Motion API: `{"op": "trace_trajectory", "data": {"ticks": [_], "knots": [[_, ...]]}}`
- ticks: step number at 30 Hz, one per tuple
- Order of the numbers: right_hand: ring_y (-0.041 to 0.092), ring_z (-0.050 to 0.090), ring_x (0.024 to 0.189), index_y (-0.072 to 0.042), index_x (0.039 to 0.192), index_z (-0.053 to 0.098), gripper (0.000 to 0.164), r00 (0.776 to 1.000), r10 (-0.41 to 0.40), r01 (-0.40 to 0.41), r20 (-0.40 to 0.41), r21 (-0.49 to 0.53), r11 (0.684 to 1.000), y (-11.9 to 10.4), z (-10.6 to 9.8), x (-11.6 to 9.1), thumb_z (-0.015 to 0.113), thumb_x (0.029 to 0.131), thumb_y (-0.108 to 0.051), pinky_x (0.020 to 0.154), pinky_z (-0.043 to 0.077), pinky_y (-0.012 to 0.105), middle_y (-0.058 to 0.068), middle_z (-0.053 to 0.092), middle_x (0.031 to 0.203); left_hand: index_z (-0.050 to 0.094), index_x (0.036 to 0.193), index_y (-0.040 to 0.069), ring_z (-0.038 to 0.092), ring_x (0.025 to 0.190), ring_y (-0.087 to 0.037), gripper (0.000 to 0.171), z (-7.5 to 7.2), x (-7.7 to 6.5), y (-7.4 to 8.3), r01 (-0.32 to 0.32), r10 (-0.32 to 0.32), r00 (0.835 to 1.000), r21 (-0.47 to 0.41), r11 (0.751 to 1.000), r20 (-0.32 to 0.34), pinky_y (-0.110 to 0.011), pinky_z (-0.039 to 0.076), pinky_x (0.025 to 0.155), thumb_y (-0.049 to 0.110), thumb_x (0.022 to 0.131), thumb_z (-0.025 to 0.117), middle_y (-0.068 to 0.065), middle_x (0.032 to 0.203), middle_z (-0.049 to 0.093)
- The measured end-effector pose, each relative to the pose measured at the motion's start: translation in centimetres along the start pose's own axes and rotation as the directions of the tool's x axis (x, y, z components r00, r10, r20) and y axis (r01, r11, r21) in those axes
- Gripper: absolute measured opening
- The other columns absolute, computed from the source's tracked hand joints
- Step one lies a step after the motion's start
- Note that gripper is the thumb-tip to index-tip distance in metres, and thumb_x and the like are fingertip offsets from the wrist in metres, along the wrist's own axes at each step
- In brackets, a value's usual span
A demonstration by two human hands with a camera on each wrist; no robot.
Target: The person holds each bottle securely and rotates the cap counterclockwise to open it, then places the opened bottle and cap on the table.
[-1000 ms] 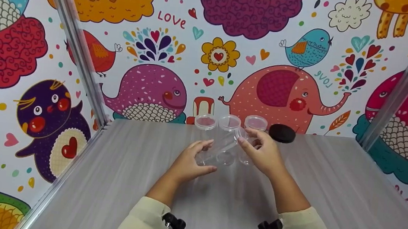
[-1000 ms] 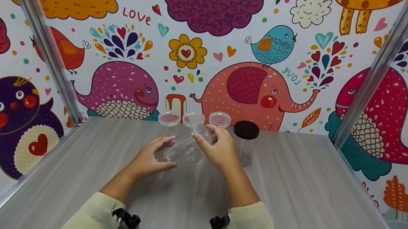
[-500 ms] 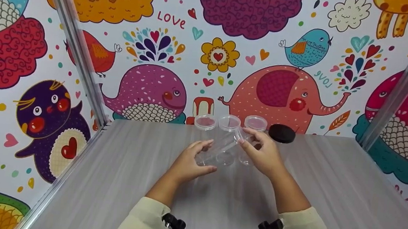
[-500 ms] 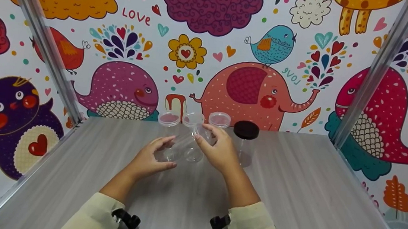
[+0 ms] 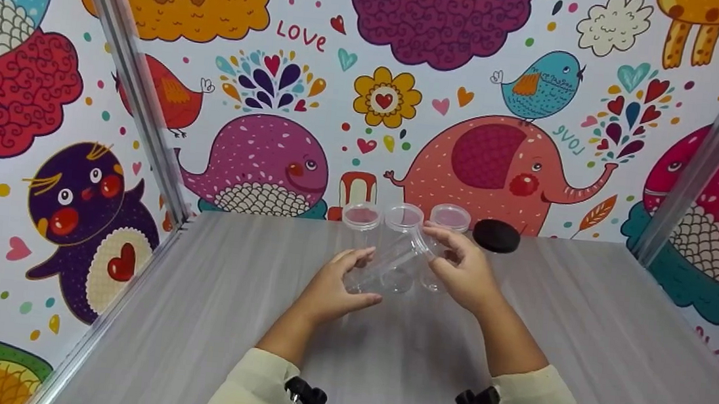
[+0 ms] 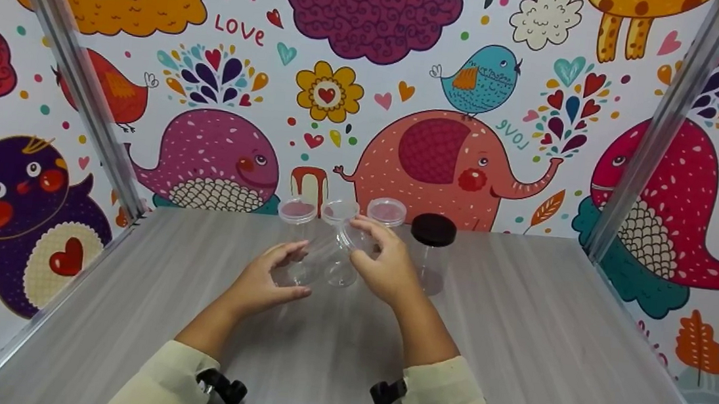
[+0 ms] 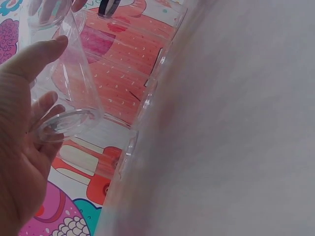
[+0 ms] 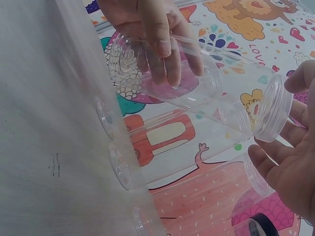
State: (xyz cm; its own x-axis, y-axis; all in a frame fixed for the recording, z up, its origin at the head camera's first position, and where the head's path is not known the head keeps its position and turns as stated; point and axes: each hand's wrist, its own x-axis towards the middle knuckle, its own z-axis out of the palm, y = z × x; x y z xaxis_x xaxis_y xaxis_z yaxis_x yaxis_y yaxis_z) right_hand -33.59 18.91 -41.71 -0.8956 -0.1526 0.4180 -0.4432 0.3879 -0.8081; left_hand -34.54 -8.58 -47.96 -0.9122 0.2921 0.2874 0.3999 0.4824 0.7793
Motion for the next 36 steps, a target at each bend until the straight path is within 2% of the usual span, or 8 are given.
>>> {"op": "trace_trajectory", "data": {"ticks": [9, 11, 15, 18, 21, 24, 31, 36], "knots": [[0.026, 0.061, 0.136, -0.027, 0.140, 0.071, 0.050, 1.000, -0.005, 0.006, 0.012, -0.023, 1.000, -0.21, -0.06, -0.07, 0.068, 0.094, -0.008, 0.098, 0.058, 0.025, -0.001, 0.062, 0.154, 0.052, 0.154, 0.043, 0.058, 0.143, -0.025, 0.084, 0.03, -0.07, -0.18, -0.005, 0.004, 1.000, -0.005, 1.000, -0.005, -0.063, 0.049, 0.117, 0.053, 0.080, 0.092, 0.004, 0.152, 0.059], [0.027, 0.061, 0.135, -0.028, 0.140, 0.070, 0.047, 1.000, -0.004, 0.004, 0.015, -0.036, 0.999, -0.24, -0.09, -0.09, 0.071, 0.096, -0.012, 0.100, 0.058, 0.031, -0.001, 0.062, 0.154, 0.053, 0.154, 0.042, 0.058, 0.142, -0.026, 0.085, 0.06, -0.06, -0.21, -0.005, 0.005, 1.000, -0.004, 1.000, -0.007, -0.063, 0.049, 0.117, 0.053, 0.080, 0.092, 0.004, 0.153, 0.059], [0.028, 0.063, 0.129, -0.027, 0.144, 0.066, 0.045, 0.999, 0.032, -0.032, 0.004, -0.069, 0.997, -0.20, -0.12, -0.07, 0.073, 0.100, -0.031, 0.100, 0.061, 0.043, 0.004, 0.063, 0.149, 0.052, 0.154, 0.045, 0.058, 0.142, -0.025, 0.085, 0.08, -0.05, -0.07, 0.008, -0.008, 1.000, 0.003, 1.000, -0.006, -0.063, 0.050, 0.116, 0.054, 0.079, 0.092, 0.005, 0.153, 0.058], [0.026, 0.064, 0.118, -0.024, 0.145, 0.065, 0.049, 0.998, 0.063, -0.065, -0.022, -0.101, 0.993, -0.03, -0.07, 0.05, 0.072, 0.101, -0.041, 0.092, 0.062, 0.041, 0.007, 0.066, 0.141, 0.051, 0.155, 0.045, 0.058, 0.143, -0.023, 0.087, 0.09, -0.10, 0.07, 0.016, -0.016, 1.000, 0.005, 1.000, -0.005, -0.063, 0.050, 0.117, 0.054, 0.079, 0.092, 0.006, 0.154, 0.058], [0.024, 0.064, 0.106, -0.019, 0.144, 0.067, 0.049, 0.997, 0.068, -0.073, -0.043, -0.119, 0.990, 0.18, 0.03, 0.24, 0.071, 0.101, -0.042, 0.085, 0.060, 0.033, 0.009, 0.068, 0.132, 0.051, 0.155, 0.042, 0.058, 0.142, -0.024, 0.088, 0.10, -0.13, 0.08, 0.009, -0.009, 1.000, 0.002, 1.000, -0.007, -0.063, 0.049, 0.117, 0.053, 0.079, 0.092, 0.005, 0.154, 0.058], [0.023, 0.063, 0.099, -0.019, 0.142, 0.069, 0.048, 0.995, 0.092, -0.097, -0.043, -0.124, 0.988, 0.18, 0.07, 0.25, 0.072, 0.100, -0.044, 0.080, 0.060, 0.029, 0.009, 0.069, 0.125, 0.052, 0.155, 0.042, 0.059, 0.142, -0.025, 0.086, 0.10, -0.08, 0.05, -0.001, 0.001, 1.000, -0.002, 1.000, -0.006, -0.064, 0.049, 0.117, 0.052, 0.080, 0.092, 0.003, 0.153, 0.059], [0.024, 0.064, 0.097, -0.022, 0.142, 0.069, 0.052, 0.994, 0.108, -0.112, -0.032, -0.133, 0.985, -0.04, 0.12, 0.13, 0.075, 0.098, -0.048, 0.079, 0.061, 0.029, 0.008, 0.068, 0.120, 0.051, 0.154, 0.047, 0.058, 0.143, -0.026, 0.085, 0.09, -0.02, 0.02, 0.010, -0.010, 1.000, 0.000, 1.000, 0.002, -0.065, 0.049, 0.117, 0.053, 0.079, 0.092, 0.004, 0.154, 0.058], [0.026, 0.064, 0.103, -0.025, 0.145, 0.067, 0.052, 0.995, 0.102, -0.104, -0.021, -0.126, 0.987, 0.02, 0.13, 0.02, 0.076, 0.098, -0.046, 0.084, 0.063, 0.032, 0.010, 0.068, 0.128, 0.051, 0.154, 0.046, 0.058, 0.143, -0.026, 0.085, 0.05, -0.02, -0.16, 0.007, -0.007, 1.000, 0.000, 1.000, 0.003, -0.066, 0.049, 0.116, 0.052, 0.080, 0.092, 0.003, 0.154, 0.058]]}}
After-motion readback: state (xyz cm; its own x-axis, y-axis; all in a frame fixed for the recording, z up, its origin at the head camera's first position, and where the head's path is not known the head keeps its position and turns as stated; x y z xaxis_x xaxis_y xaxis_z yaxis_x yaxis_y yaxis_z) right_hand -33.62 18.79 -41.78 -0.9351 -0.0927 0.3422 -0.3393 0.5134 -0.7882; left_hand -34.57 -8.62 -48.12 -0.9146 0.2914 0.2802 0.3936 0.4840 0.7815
